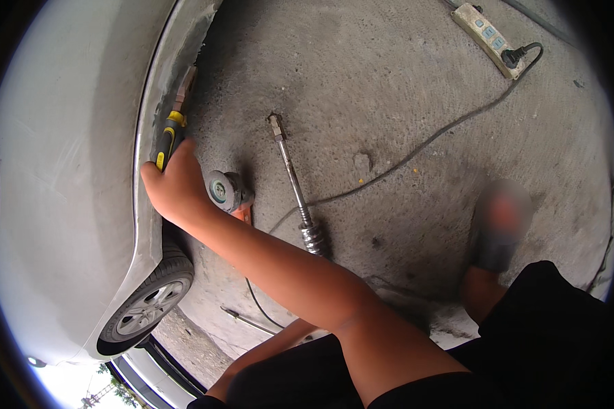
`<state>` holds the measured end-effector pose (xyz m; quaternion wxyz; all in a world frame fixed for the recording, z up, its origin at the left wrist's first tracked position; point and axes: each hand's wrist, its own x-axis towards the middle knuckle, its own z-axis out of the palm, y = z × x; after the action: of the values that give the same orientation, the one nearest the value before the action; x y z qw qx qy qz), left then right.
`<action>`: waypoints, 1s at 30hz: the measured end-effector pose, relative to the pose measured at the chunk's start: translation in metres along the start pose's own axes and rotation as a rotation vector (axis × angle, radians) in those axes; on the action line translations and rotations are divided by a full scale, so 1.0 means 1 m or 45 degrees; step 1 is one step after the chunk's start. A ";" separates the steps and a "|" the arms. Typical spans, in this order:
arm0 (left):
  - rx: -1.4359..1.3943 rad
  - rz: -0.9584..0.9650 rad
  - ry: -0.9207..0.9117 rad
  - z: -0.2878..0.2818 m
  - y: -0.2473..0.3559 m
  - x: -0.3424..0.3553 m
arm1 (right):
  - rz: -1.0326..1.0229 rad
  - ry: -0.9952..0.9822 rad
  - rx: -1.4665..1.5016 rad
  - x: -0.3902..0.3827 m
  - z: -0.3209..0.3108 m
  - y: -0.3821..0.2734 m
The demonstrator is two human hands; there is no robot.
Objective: The person uses a heat gun to apply heat to the lower edge of a car bumper, then uses a screwdriver to scrape and smooth the surface. They also use an angle grinder on the bumper area. Finally, they move a tool cart and walk around the garage area.
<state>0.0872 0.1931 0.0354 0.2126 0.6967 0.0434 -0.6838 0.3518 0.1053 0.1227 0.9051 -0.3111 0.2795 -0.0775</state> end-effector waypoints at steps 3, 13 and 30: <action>0.005 0.011 0.012 -0.001 -0.004 -0.002 | 0.036 0.025 0.152 -0.002 -0.005 -0.009; 0.220 0.226 0.119 0.022 -0.069 0.032 | -0.107 0.139 0.151 -0.001 -0.009 -0.009; 0.570 0.136 0.089 0.016 -0.066 0.029 | -0.066 -0.060 0.119 0.017 -0.020 -0.022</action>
<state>0.0514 0.2404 -0.0080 0.0870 0.7510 -0.1391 -0.6396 0.3556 0.0715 0.1151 0.9227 -0.2773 0.2459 -0.1065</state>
